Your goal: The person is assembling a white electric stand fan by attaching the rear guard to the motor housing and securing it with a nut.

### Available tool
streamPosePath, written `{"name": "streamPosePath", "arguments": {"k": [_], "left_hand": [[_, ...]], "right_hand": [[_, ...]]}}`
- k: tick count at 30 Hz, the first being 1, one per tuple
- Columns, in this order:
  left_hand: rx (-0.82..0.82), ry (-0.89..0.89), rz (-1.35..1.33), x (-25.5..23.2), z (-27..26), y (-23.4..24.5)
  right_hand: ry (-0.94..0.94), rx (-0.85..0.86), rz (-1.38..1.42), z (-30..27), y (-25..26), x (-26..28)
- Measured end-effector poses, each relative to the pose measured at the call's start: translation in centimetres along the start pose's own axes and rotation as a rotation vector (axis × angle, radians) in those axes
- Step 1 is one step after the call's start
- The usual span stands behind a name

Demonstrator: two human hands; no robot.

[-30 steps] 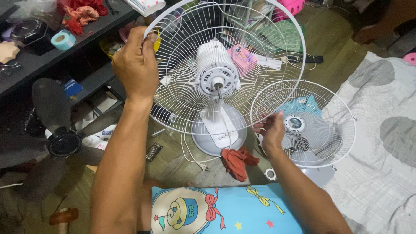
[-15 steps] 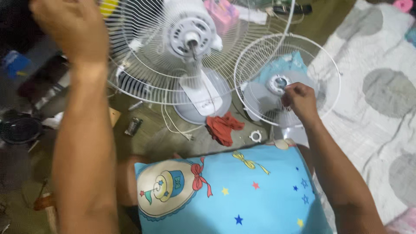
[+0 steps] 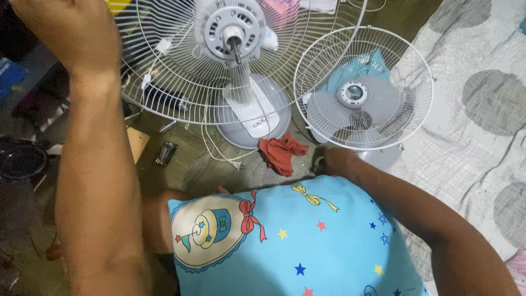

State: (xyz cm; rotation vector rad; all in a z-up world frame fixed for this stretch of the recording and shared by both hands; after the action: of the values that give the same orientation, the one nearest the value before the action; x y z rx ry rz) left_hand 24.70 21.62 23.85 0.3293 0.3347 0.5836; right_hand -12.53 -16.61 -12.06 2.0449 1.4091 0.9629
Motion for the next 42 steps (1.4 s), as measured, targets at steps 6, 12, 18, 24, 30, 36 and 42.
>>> {"name": "streamPosePath", "arguments": {"k": [6,12,18,24,30,36,42], "left_hand": [[-0.018,-0.009,-0.124,-4.7,1.9,1.3],[-0.053,-0.010,-0.137,-5.2,1.8,1.4],[-0.033,0.022,-0.101,-4.4,1.6,0.9],[-0.046,-0.005,-0.070,-6.6,2.5,1.9],[-0.037,0.115,-0.064,-8.4,3.3,1.9],[-0.063,0.118,-0.109,-9.1,3.3,2.1],[-0.093,0.083,-0.048,-9.0,3.1,1.9]], "right_hand": [[0.042,0.026,-0.269,3.5,-0.6,1.5],[0.557,-0.322,0.095,-5.3,10.8,10.5],[0.421,-0.729,0.171,-9.2,21.0,15.9],[0.684,-1.301,0.086,-10.0,26.3,21.3],[0.770,-1.375,0.085,-8.9,26.0,23.3],[0.758,-1.382,0.100,-8.7,26.1,22.9],[0.732,-1.402,0.140,-7.9,25.5,22.6]]}}
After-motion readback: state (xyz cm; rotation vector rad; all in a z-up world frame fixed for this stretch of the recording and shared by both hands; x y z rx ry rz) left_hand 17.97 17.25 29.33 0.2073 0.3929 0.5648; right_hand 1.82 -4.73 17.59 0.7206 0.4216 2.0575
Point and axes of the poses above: each hand's wrist, its own z-axis towards the middle knuckle, its own y-axis out of the back of the hand, x = y × z, the point moved 6 cm from there along z, towards the middle knuckle
